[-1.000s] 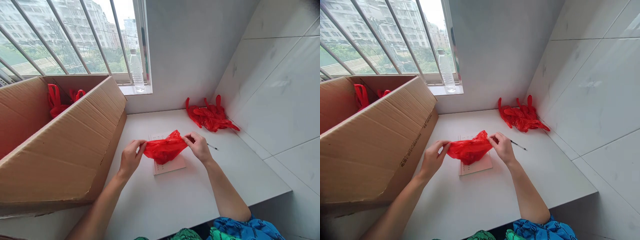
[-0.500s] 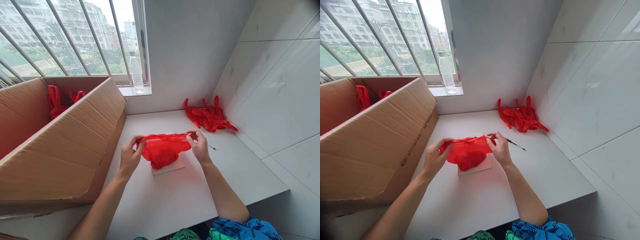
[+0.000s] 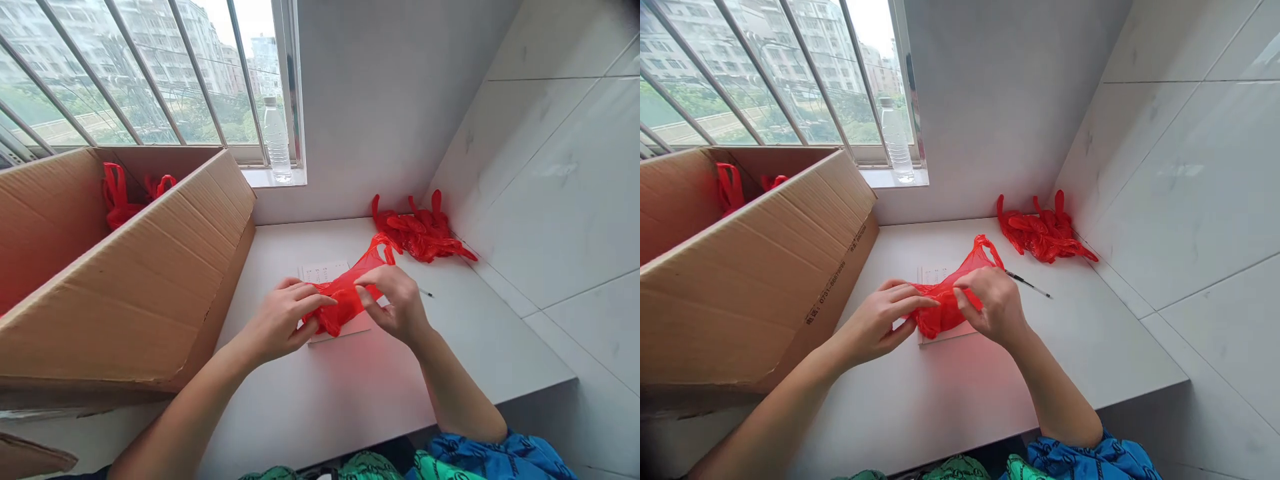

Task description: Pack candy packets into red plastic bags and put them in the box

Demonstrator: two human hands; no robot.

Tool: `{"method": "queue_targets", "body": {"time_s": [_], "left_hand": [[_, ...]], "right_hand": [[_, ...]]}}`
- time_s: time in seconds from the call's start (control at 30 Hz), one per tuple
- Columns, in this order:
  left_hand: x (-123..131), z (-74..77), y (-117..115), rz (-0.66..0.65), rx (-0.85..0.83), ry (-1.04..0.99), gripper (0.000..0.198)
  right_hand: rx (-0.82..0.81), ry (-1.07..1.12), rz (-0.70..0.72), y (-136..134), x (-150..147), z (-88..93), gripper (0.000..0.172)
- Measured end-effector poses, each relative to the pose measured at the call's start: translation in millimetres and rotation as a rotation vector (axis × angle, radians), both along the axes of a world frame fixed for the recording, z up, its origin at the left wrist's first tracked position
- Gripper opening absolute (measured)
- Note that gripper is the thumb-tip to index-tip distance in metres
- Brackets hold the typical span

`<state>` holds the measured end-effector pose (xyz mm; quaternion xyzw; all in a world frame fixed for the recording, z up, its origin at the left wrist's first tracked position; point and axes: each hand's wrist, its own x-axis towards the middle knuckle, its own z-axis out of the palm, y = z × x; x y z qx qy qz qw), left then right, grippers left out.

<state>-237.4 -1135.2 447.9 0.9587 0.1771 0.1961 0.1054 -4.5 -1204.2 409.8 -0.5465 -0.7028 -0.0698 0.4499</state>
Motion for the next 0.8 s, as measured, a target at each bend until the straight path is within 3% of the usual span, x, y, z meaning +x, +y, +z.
{"method": "queue_targets", "body": {"time_s": [0.07,0.13,0.17,0.27,0.37,0.47,0.53,0.6,0.67,0.73,0.8], "left_hand": [[2.9,-3.6,-1.8,-0.039,0.011,0.056,0.031],[2.2,-11.1,-3.9,-0.071,0.001,0.111,0.024],[0.4,-15.6,-5.0,-0.088,-0.012,0.144,0.022],[-8.3,-27.2,-7.5,-0.088,-0.054,0.243,0.019],[-14.8,-26.5,-9.1,-0.020,-0.063,0.291,0.017],[-7.7,-18.4,-8.9,0.017,-0.055,0.185,0.026],[4.4,-19.4,-6.0,0.062,-0.026,0.119,0.033],[16.8,-29.8,-0.3,0.142,0.028,0.182,0.031],[24.2,-46.6,6.7,0.241,0.080,0.323,0.028],[24.4,-63.6,12.4,0.325,0.101,0.424,0.027],[19.6,-75.2,15.6,0.376,0.094,0.456,0.019]], "right_hand": [[-0.237,-0.144,0.051,6.8,-0.9,-4.1,0.019],[-0.387,-0.210,-0.024,16.9,4.4,-12.7,0.013],[-0.431,-0.218,-0.058,21.4,8.6,-17.4,0.009],[-0.515,-0.189,-0.053,27.0,20.9,-27.2,0.025],[-0.662,-0.173,0.018,23.7,24.3,-26.9,0.034],[-0.643,-0.182,0.058,24.0,17.5,-20.5,0.043],[-0.509,-0.193,0.069,30.5,10.7,-16.9,0.033],[-0.426,-0.218,0.105,40.4,5.6,-16.7,0.019],[-0.443,-0.250,0.123,49.9,4.7,-21.1,0.016],[-0.580,-0.266,0.041,55.7,8.5,-29.7,0.019],[-0.764,-0.263,-0.073,55.9,15.1,-39.3,0.036]]}}
